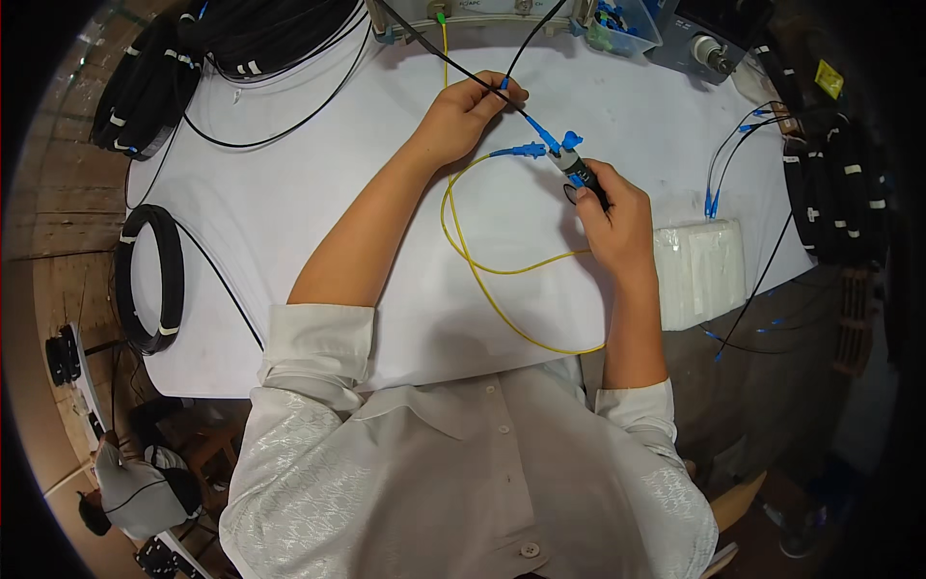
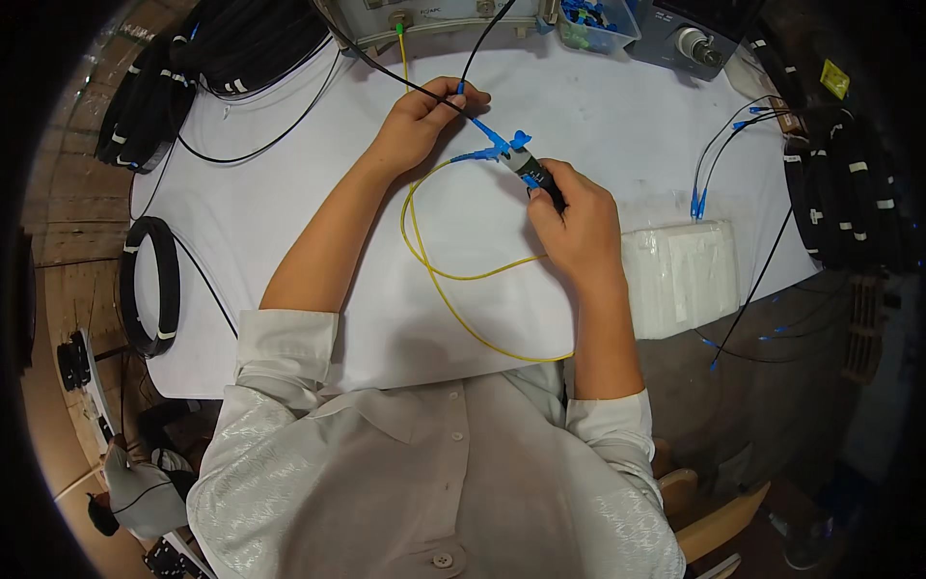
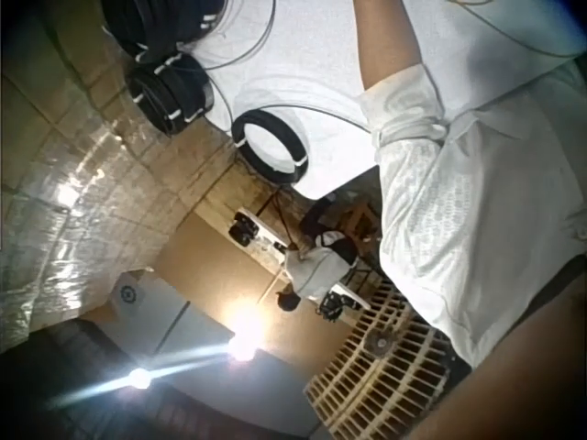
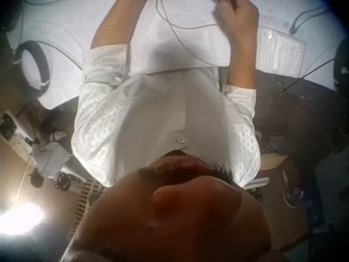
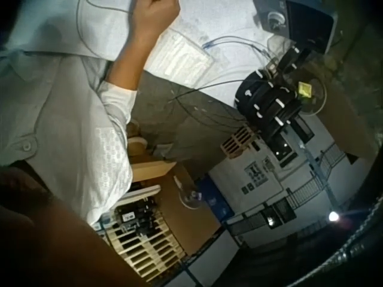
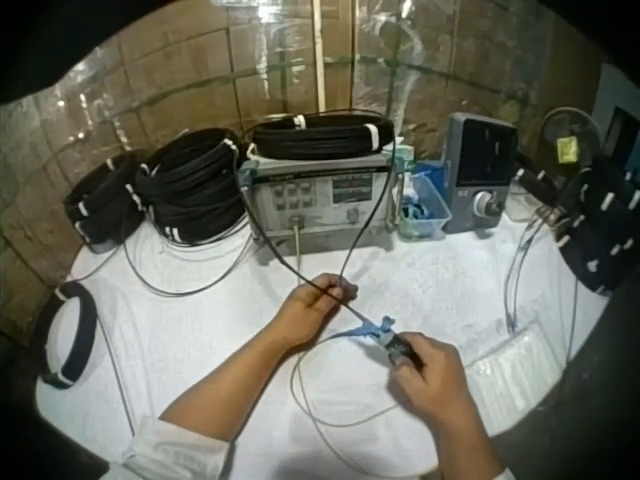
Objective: Connecting fiber optic connectors to a test machine and using a pen-style cleaning tool on them.
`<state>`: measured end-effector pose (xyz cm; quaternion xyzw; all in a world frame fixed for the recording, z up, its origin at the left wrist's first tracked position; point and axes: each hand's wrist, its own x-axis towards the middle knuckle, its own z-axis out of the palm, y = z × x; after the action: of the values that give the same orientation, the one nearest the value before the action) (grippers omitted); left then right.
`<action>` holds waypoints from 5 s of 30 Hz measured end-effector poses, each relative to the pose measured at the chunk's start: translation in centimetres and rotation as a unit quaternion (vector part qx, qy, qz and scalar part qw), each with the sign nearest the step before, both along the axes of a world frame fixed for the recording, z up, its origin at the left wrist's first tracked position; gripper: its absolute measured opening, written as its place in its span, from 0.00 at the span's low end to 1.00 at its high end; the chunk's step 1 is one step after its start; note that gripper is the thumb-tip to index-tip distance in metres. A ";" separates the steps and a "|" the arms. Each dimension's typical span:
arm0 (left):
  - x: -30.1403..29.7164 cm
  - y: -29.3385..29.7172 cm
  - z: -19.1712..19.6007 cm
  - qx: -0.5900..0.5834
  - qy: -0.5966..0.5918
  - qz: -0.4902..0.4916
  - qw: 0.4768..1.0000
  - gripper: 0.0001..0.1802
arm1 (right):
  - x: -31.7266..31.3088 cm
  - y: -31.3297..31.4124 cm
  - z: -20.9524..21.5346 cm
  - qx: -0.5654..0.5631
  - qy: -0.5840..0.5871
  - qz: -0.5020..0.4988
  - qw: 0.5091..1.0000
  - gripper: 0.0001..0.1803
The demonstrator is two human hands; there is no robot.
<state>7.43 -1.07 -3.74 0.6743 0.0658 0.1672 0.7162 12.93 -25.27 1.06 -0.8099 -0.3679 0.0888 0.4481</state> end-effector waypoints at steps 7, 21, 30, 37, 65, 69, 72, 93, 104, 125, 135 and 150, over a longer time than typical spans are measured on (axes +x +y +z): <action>-1.0 -1.3 1.3 -0.023 -0.096 0.056 0.994 0.15 | 0.6 0.3 0.0 0.027 0.104 0.031 0.994 0.20; -1.6 -1.9 1.7 -0.032 -0.010 -0.014 0.999 0.17 | 0.3 1.1 0.2 0.031 0.242 0.098 0.965 0.22; -2.4 1.7 3.2 -0.128 -0.060 0.032 0.989 0.20 | 1.0 -1.5 -0.2 0.098 0.389 0.104 0.910 0.21; -1.6 -3.0 3.3 -0.269 -0.070 -0.099 0.955 0.22 | -0.4 -0.3 0.2 0.137 0.453 0.131 0.871 0.22; -1.2 -5.0 3.5 -0.291 -0.091 -0.130 0.944 0.26 | -1.4 0.5 -0.4 0.186 0.486 0.149 0.841 0.22; -1.6 -5.3 4.7 -0.164 -0.076 -0.097 0.979 0.28 | -1.9 0.8 -0.7 0.217 0.432 0.105 0.869 0.22; -1.6 -5.5 4.5 -0.134 -0.080 -0.090 0.984 0.29 | -2.4 1.0 -1.1 0.211 0.344 0.075 0.912 0.22; -1.0 -2.9 6.1 0.069 -0.025 0.067 0.995 0.21 | -1.9 1.1 -0.5 0.149 0.170 0.049 0.973 0.21; 1.4 -4.8 4.7 -0.017 0.006 0.061 0.998 0.19 | -1.5 1.3 0.3 0.212 0.436 0.044 0.874 0.21; 1.4 -4.8 4.3 -0.061 -0.016 0.043 0.997 0.20 | -0.7 1.2 -0.2 0.213 0.395 0.049 0.892 0.21; -0.4 -0.2 1.5 0.133 0.076 0.050 0.987 0.19 | -0.3 0.4 0.1 0.240 0.391 0.013 0.888 0.22; -0.1 0.3 0.8 0.063 0.048 0.048 0.996 0.20 | -0.1 0.5 0.2 0.238 0.390 -0.010 0.890 0.23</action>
<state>7.35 -0.79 -2.98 0.7215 0.1223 0.1728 0.6592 12.84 -24.82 1.27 -0.5829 -0.1656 0.3028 0.7356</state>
